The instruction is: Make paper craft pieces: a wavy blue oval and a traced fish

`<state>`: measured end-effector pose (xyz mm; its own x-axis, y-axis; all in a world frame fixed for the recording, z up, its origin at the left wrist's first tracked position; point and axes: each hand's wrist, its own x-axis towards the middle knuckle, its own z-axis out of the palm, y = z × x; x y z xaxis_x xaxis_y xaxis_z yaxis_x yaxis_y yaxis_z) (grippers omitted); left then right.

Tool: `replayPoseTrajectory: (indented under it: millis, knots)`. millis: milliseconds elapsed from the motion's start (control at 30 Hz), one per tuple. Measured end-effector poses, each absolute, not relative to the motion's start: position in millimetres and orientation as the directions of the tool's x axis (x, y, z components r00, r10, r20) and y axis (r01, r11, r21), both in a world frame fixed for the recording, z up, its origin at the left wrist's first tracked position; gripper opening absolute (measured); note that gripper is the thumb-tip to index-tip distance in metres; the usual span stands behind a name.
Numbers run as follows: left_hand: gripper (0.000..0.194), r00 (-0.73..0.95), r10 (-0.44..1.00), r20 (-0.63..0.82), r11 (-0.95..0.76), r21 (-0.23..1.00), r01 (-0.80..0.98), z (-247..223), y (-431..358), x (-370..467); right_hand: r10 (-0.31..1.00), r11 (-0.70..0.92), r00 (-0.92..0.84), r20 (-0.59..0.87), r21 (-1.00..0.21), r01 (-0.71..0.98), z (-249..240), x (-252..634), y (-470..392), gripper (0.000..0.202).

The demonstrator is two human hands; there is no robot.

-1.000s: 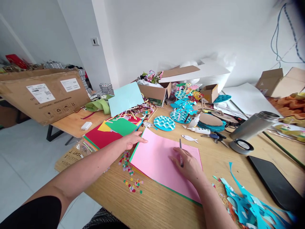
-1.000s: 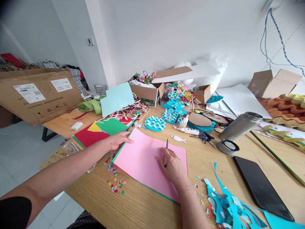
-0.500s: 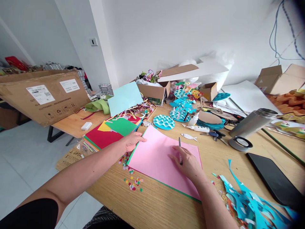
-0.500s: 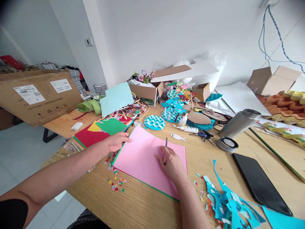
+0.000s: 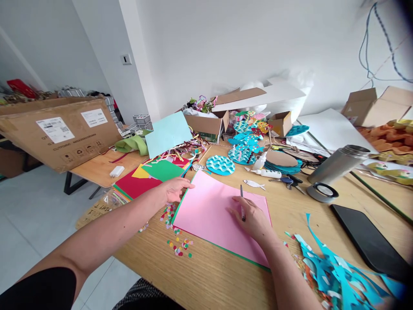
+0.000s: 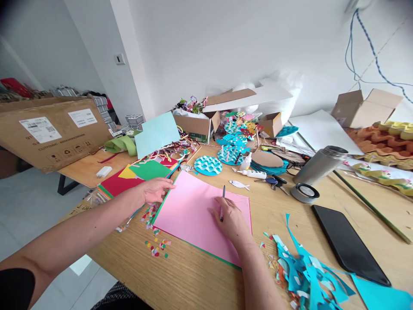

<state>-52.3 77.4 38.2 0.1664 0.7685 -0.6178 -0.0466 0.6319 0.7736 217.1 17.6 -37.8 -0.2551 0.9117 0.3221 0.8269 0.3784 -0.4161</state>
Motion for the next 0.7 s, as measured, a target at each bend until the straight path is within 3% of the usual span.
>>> replayPoseTrajectory:
  millis: [433,700]
  knots:
    - [0.021,0.178,0.77,-0.612,0.636,0.758,-0.143,34.4,82.0,-48.4,0.905,0.387,-0.257,0.339,-0.407,0.827,-37.5,216.5,17.5,0.031]
    - [0.032,0.134,0.821,-0.554,0.57,0.8,-0.185,23.4,78.2,-49.6,0.905,0.387,-0.25,0.345,-0.42,0.821,-34.7,215.5,16.6,0.03]
